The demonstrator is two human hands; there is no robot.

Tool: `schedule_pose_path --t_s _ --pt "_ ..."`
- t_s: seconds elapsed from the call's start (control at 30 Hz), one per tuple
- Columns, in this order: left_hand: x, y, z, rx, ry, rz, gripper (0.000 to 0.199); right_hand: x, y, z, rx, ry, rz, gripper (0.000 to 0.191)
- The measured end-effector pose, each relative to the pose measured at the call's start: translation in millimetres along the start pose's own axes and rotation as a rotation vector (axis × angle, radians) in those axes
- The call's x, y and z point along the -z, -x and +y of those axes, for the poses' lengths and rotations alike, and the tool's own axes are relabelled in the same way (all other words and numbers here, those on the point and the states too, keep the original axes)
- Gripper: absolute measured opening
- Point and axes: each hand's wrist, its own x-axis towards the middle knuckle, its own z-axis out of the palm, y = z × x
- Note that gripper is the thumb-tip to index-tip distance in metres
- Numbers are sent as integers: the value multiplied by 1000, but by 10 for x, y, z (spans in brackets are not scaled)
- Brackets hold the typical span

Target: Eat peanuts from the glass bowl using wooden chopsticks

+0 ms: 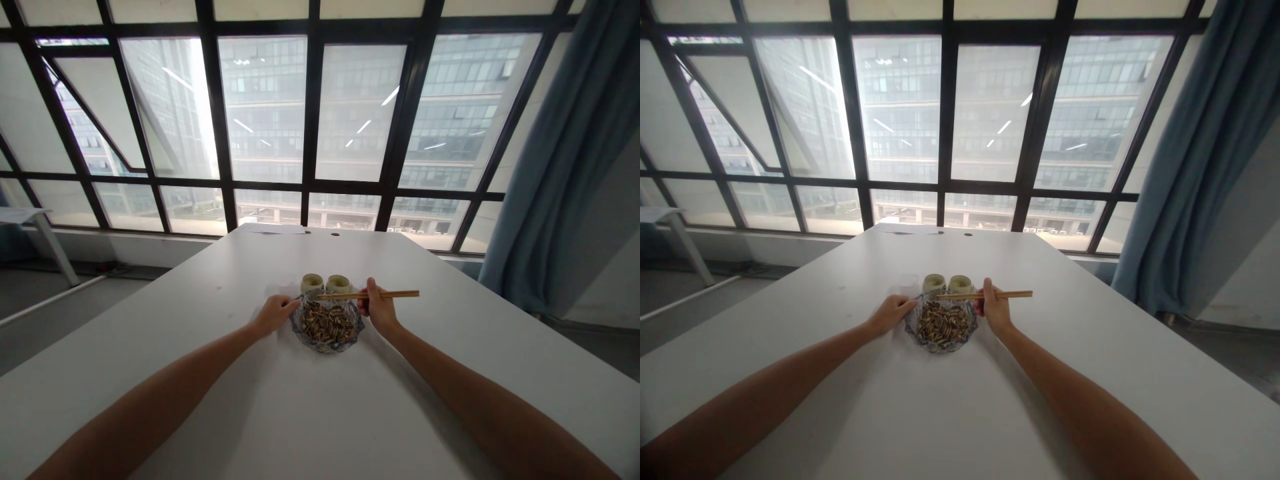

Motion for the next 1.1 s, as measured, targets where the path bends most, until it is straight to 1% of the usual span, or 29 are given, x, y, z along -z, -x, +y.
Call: schedule_pose_path --t_s 0.07,0.23,0.4,0.6,0.73,0.87,1.03,1.1 --pt "-5 -3 -6 14 21 -3 53 22 64 -24 40 25 -20 60" --pt "-37 14 26 5 3 -21 54 125 226 -39 162 91 -17 57" --pt "-29 66 50 -28 4 -10 60 100 375 -89 305 144 -55 54" --pt "-39 60 29 -17 -29 7 62 107 465 -105 378 264 -114 49" --pt "-37 37 30 -38 -25 -13 61 136 448 -67 378 259 -113 47" --pt "-58 61 39 -36 -27 0 59 128 415 -73 356 197 -56 52" --pt "-97 103 23 -46 -28 8 54 119 355 -101 229 116 78 61" --pt "-96 106 23 -47 -35 5 53 122 339 -101 181 94 109 63"
